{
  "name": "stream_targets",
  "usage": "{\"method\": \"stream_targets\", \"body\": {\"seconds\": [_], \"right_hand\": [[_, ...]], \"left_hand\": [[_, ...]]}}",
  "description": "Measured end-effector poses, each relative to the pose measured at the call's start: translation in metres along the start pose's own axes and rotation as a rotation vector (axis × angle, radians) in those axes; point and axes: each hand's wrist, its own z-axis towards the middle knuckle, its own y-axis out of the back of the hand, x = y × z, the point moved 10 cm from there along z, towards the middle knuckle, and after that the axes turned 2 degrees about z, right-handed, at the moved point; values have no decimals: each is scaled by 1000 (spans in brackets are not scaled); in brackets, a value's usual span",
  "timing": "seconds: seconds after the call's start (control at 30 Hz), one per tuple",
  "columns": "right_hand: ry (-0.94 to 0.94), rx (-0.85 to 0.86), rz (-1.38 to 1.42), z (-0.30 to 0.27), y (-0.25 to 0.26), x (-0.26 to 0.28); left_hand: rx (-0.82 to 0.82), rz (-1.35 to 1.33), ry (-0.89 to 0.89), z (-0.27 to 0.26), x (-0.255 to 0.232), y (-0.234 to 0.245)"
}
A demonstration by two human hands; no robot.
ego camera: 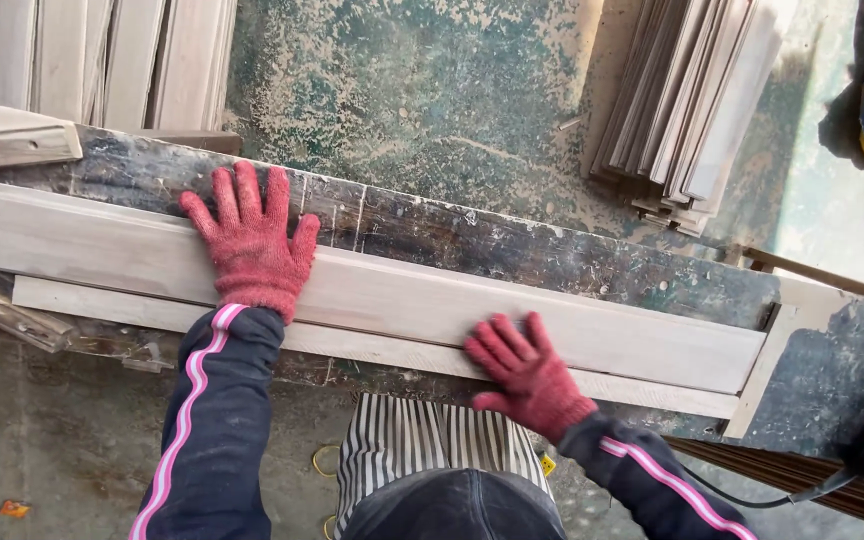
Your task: The recorder is sanding a long wooden board using an electric orbital sander and a manual sanding block.
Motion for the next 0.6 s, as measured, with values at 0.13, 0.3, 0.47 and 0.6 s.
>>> {"method": "stream_targets", "body": {"seconds": [0.13,0.3,0.47,0.6], "right_hand": [[-144,211,-7,-44,-10,-22],[-50,-65,46,65,-2,43],[-66,-53,81,75,-6,48],[-198,24,-121,-32,-5,-8]], "left_hand": [[-100,-118,-44,3,1,9],[24,0,34,2,2,0],[39,15,16,-2,2,-5],[59,29,26,1,4,-5]]}}
